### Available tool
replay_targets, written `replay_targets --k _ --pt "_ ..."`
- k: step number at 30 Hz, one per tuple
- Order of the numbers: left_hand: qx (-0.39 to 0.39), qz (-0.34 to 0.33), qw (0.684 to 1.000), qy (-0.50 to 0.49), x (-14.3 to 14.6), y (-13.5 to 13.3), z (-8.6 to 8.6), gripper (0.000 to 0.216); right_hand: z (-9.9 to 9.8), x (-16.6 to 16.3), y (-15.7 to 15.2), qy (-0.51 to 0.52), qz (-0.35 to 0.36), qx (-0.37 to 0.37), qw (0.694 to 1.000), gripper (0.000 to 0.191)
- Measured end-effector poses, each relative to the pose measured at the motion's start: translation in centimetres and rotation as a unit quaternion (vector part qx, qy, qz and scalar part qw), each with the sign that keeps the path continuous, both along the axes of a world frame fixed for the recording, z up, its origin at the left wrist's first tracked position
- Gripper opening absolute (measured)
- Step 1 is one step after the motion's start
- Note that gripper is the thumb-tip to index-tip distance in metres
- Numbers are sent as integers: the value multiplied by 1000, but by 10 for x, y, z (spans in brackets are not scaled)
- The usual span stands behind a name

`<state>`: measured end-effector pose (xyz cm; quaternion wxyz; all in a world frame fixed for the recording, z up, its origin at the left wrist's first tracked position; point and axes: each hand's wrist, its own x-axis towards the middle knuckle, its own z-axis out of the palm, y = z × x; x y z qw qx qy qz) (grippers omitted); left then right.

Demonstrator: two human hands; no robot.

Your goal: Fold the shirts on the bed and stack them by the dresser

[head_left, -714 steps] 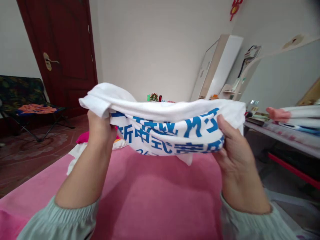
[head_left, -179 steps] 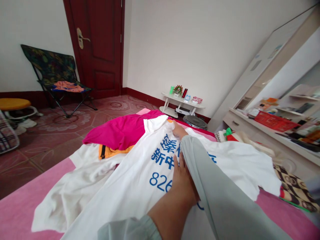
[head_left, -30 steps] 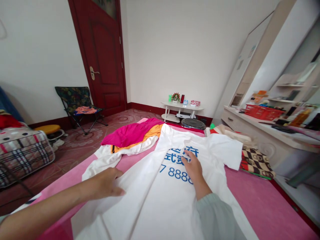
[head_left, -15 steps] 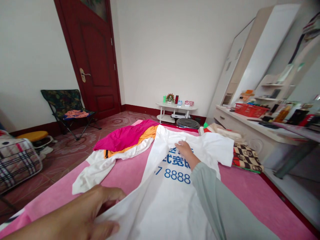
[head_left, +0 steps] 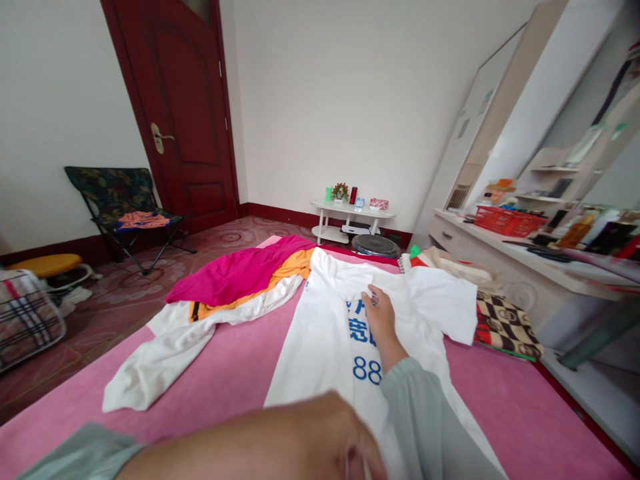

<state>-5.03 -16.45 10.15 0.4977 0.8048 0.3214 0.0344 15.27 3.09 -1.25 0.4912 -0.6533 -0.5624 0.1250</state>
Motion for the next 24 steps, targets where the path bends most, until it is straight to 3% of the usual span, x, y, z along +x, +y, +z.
replay_targets --k 2,4,7,10,14,17,24 --pt "178 126 976 14 13 43 -14 34 1 1 0 16 4 -3 1000 52" --pt "290 228 926 77 18 84 -37 52 0 2 0 31 9 -2 999 51" --pt "339 257 885 187 15 123 -74 72 -2 4 0 51 8 -13 999 51" --pt "362 244 877 201 9 132 -97 72 2 6 4 -2 -16 -61 998 55" --pt "368 242 878 189 8 127 -99 73 24 11 30 -172 -56 -158 971 66" --pt "364 242 880 185 9 127 -97 74 39 16 59 -223 -82 -231 944 65" --pt "358 244 885 170 8 130 -101 73 37 4 100 -268 -115 -199 936 53"
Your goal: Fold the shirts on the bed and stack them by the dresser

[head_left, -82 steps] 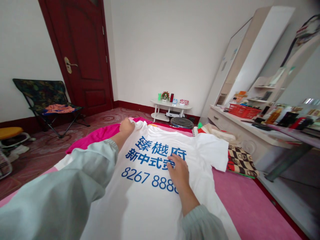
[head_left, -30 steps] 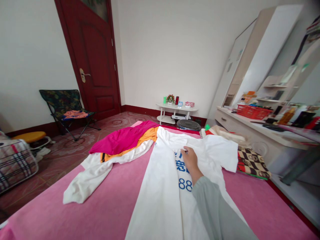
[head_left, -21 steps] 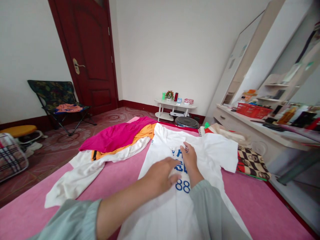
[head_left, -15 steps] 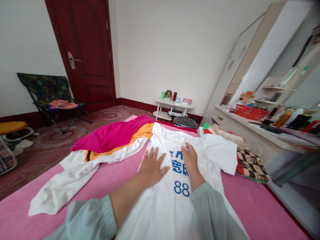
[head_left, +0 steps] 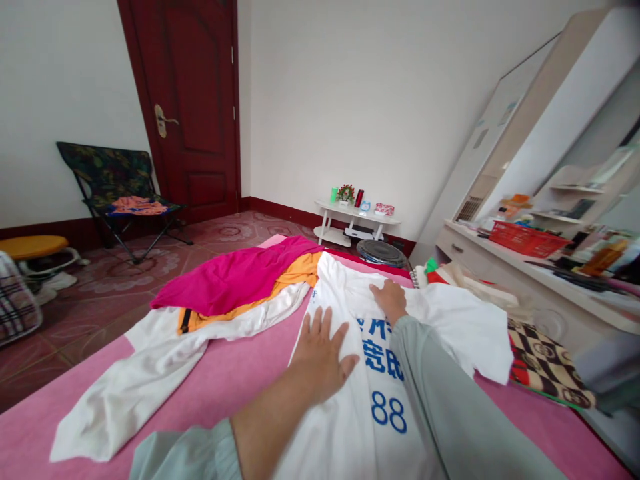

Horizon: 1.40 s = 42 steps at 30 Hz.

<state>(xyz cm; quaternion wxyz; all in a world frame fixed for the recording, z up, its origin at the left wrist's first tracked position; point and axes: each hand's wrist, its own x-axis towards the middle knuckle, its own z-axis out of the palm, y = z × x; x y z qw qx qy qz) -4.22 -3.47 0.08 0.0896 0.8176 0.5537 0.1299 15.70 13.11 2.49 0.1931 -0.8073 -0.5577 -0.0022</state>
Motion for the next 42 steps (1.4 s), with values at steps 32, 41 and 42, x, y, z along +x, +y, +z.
replay_targets --k 32,41,42 --pt "4 -2 1000 -2 -3 3 2 72 -16 -17 -114 -114 308 -146 933 56" --pt "8 -43 999 29 -20 -19 2 68 -3 3 -234 -76 302 -175 934 61" --pt "10 -50 998 30 -25 -23 1 67 0 7 -245 -68 306 -179 932 62"
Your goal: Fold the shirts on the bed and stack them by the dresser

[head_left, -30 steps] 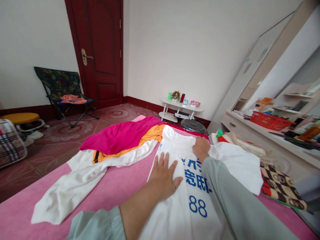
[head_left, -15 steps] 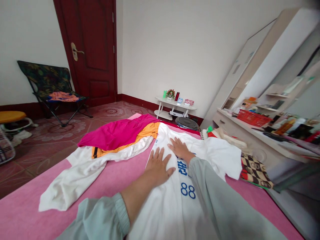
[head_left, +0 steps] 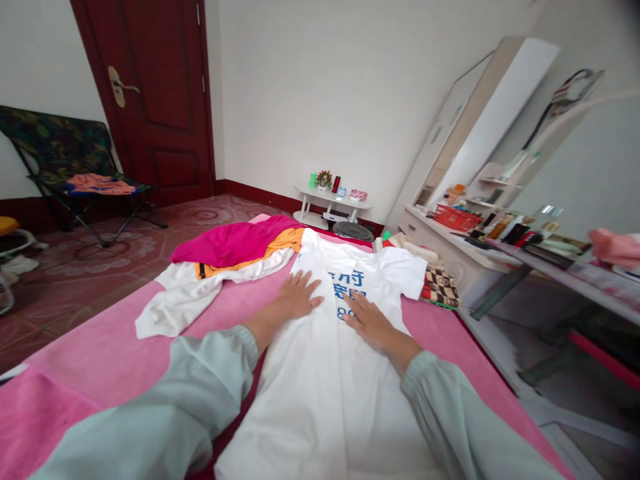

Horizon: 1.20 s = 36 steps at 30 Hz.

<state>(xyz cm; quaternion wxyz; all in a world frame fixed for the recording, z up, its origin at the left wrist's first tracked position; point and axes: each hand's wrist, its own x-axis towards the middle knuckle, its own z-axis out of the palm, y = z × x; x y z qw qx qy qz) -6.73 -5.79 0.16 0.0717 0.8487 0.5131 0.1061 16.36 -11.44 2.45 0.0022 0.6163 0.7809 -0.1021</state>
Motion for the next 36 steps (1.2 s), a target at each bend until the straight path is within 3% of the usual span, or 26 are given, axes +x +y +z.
replay_targets --k 5,11,16,20,24,28,32,36 --pt "29 -15 999 -4 -25 -23 -7 66 0 28 -62 34 17 21 999 60" --pt "51 13 998 -15 -34 -37 -12 62 -15 62 -143 -5 -138 163 977 64" --pt "76 18 996 -36 -34 -33 -16 56 -30 91 -177 37 -166 242 955 55" --pt "77 14 996 -40 -35 -32 -16 56 -33 103 -179 128 -159 207 957 41" --pt "71 15 997 -38 -34 -34 -14 56 -13 99 -178 71 -155 148 974 22" --pt "67 16 997 -32 -33 -36 -13 57 12 69 -176 11 -140 156 978 26" --pt "58 19 998 -21 -33 -37 -12 59 25 28 -155 106 -67 144 982 21" --pt "63 21 998 -17 -33 -38 -12 59 20 -5 -110 201 -65 87 973 20"
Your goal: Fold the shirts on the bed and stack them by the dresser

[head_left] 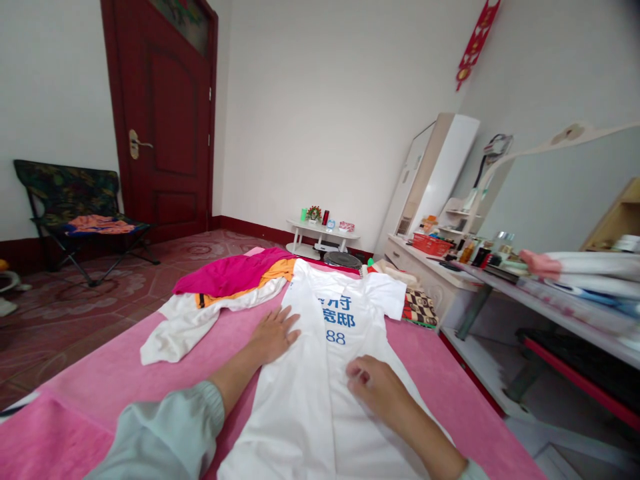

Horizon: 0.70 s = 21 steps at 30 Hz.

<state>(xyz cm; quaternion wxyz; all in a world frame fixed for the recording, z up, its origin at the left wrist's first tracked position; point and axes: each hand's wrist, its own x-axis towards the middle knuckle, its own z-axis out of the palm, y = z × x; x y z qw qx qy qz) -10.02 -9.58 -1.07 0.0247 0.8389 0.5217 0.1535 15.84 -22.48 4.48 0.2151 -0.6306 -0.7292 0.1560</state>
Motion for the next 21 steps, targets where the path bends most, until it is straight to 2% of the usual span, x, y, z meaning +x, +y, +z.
replay_targets --k 3,6,8,11,17,21 --pt "5 -2 1000 -5 0 0 -1 59 -13 -16 32 34 -9 15 999 18" --pt "4 -4 1000 -10 -1 0 -1 59 -25 -23 49 13 -62 60 996 16" --pt "3 -3 1000 -12 -1 0 -1 59 -31 -23 51 9 -75 81 994 16" --pt "3 2 1000 -14 -1 0 0 58 -35 -19 50 42 -51 86 994 16" --pt "-7 4 1000 -11 2 0 -1 58 -36 -16 48 52 -37 87 994 16" --pt "-36 13 999 -18 -2 -10 1 59 -35 -14 47 67 -12 73 995 19"
